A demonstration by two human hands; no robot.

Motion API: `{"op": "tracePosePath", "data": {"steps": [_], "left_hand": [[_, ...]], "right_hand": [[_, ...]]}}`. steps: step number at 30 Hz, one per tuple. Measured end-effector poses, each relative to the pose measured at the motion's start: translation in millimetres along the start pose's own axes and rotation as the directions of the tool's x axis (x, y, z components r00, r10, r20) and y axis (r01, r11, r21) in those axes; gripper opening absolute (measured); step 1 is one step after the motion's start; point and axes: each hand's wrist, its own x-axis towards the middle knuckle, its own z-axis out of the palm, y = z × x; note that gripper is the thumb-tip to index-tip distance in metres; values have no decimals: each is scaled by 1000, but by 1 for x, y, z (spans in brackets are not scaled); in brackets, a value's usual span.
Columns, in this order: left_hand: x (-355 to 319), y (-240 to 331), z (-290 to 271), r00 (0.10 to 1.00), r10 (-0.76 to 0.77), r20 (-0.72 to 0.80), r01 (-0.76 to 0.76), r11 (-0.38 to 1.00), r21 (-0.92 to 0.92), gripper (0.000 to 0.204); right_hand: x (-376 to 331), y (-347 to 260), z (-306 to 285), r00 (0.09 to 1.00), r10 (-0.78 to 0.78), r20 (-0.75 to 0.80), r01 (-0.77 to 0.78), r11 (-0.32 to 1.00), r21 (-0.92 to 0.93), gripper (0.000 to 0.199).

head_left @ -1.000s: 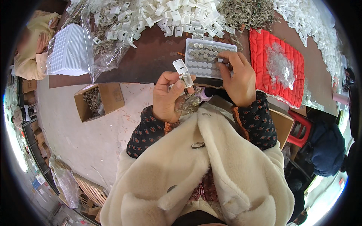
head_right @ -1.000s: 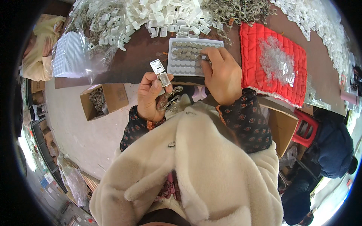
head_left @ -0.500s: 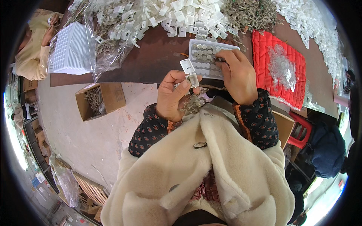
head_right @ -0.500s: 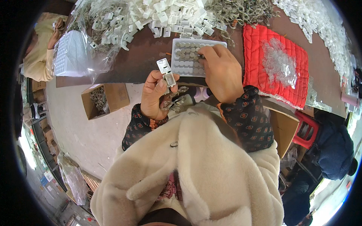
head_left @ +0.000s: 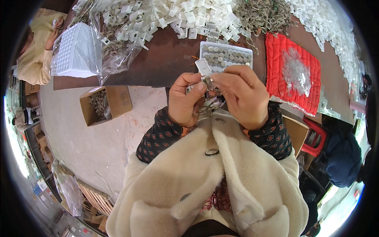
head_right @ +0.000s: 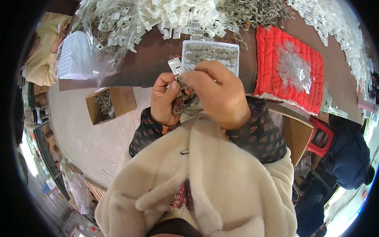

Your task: The person repeatedly picks small white plastic LED modules and metal contacts from a tray, inserts the contacts into the modules, and tests each unit by pressing it to light up. Finished units are placed on a red mat on the table.

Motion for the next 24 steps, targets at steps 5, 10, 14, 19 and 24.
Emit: {"op": "tracePosePath", "data": {"steps": [5,10,14,19,24], "left_hand": [[-1,2,3,998,45,-48,-42,997,61,20],[-1,2,5,1000,8,-7,-8,1000,14,19],[-1,5,2,998,-65,16,65,998,-2,17],[0,7,-3,992,-125,8,125,991,-49,17],[0,7,-4,994,-93,-57,93,996,3,17]], "right_hand": [[1,-8,3,998,27,52,-28,999,30,24],[5,-1,8,993,-117,-34,117,993,-29,28],[9,10,15,964,-260,-49,256,964,-74,33],[6,17,17,970,-242,-5,242,970,-14,33],[4,17,17,977,-212,-24,211,977,-7,29]]}}
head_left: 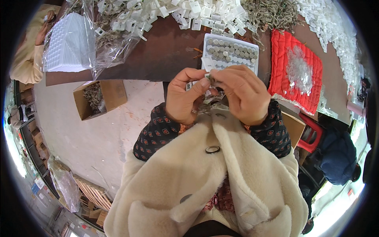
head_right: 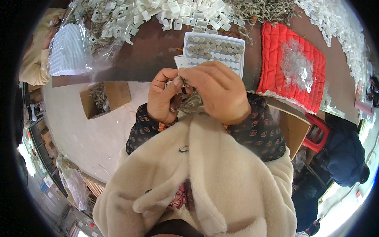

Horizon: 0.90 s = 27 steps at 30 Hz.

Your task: The person repeatedly picks small white plastic LED modules and metal contacts from a tray, inserts the contacts into the modules, and tests each unit by pressing it to light up. Finished units are placed on a red mat on the table.

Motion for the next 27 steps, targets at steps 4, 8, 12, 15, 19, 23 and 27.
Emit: {"op": "tracePosePath", "data": {"steps": [4,8,12,15,19,23,27], "left_hand": [[0,3,-4,999,40,-12,-41,999,-12,18],[1,4,-8,998,61,-29,-60,998,34,17],[2,4,-8,998,58,-32,-57,998,33,16],[3,5,-6,999,38,-31,-37,999,31,16],[1,3,0,999,17,-30,-18,1000,-8,17],[1,3,2,1000,16,-11,-16,1000,2,17],[-2,2,1,1000,-17,-5,17,999,-36,15]], "right_hand": [[-1,16,-9,973,201,-117,-223,947,-231,27],[-8,33,-3,976,206,-65,-215,913,-347,28],[-12,35,1,989,148,14,-125,878,-462,24],[-8,28,1,988,155,-18,-147,891,-430,22],[-2,7,-2,963,264,-60,-269,957,-112,22],[2,-4,4,993,104,-58,-110,987,-118,18],[4,-7,2,989,145,14,-142,984,-106,18]]}}
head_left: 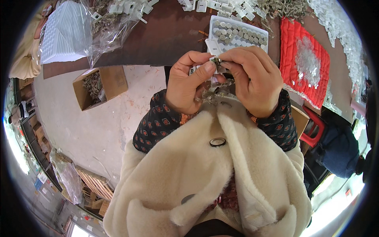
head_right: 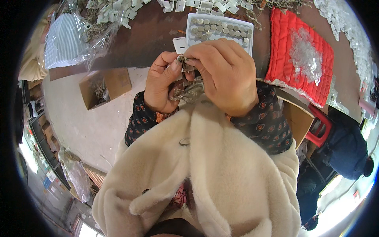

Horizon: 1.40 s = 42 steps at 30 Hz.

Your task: The person repeatedly picks small white plastic LED modules and metal contacts from a tray, inserts the contacts into the modules, and tests each unit by pressing it to light up. Finished units are placed on a red mat on the table.

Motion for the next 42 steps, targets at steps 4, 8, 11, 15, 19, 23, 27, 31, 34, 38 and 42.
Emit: {"op": "tracePosePath", "data": {"steps": [4,8,11,15,19,23,27,31,34,38,42], "left_hand": [[-1,0,0,999,-51,14,52,995,-86,13],[-1,-4,2,999,14,-49,-21,990,-142,12],[0,-4,2,998,-22,67,33,985,-166,13],[-3,-4,0,980,-159,118,173,977,-121,17],[-3,-5,-1,950,-219,223,254,957,-142,19],[-3,-6,2,943,-183,279,240,954,-182,20],[-10,-11,9,979,-171,111,188,967,-174,22],[-7,-13,9,970,-87,228,126,979,-160,17],[-8,-11,6,980,-120,158,139,983,-118,16],[-8,-5,3,963,-210,169,241,952,-187,15],[-9,-10,6,977,-181,115,192,976,-100,37]], "right_hand": [[1,-1,-7,997,25,74,-32,994,100,20],[-3,-8,-12,993,-61,102,52,995,84,22],[-3,-9,-15,999,30,33,-35,984,177,20],[0,-2,-14,704,549,450,-662,277,697,23],[-2,3,-12,701,567,434,-668,306,679,20],[-14,-1,-12,933,312,179,-348,665,660,18],[-14,5,-14,996,-6,89,-46,822,568,22],[-20,-6,-10,909,395,133,-366,604,708,20],[-21,-7,-6,883,460,91,-398,634,664,19],[-17,3,-10,971,230,71,-229,791,568,24],[-14,11,-12,998,-22,60,-13,853,522,28]]}}
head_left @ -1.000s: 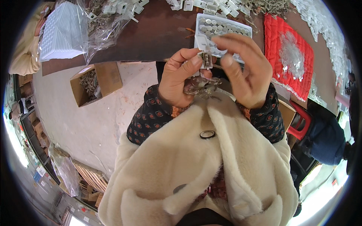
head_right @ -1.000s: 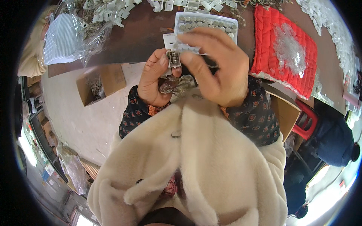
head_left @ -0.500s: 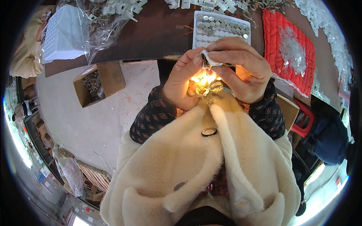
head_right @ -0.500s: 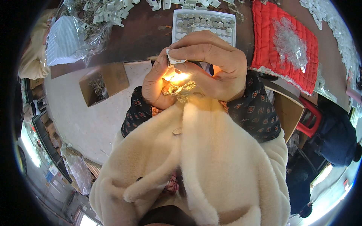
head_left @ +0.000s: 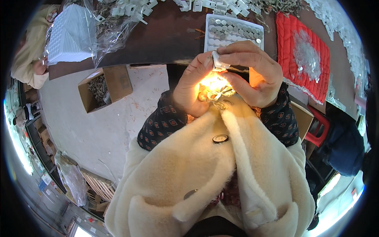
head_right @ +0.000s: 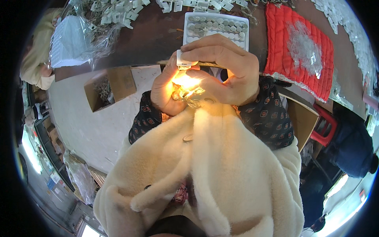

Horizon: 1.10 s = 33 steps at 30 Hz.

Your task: The person repeatedly picks small white plastic LED modules and metal contacts from a tray, inserts the contacts into the modules, and tests each unit by pressing it to light up. Finished units are placed on a red mat on the table.

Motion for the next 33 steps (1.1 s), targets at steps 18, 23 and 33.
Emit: {"op": "tracePosePath", "data": {"steps": [18,23,33], "left_hand": [[-8,-14,7,997,30,-71,-35,997,-72,14],[2,-20,7,995,-35,-93,33,999,-27,10],[11,-21,10,995,-90,-52,100,959,266,22]], "right_hand": [[-7,6,12,966,-236,-106,222,967,-123,24],[-35,-1,-10,978,-205,-28,187,933,-308,33],[-117,3,-98,765,209,-609,-608,545,-577,14]]}}
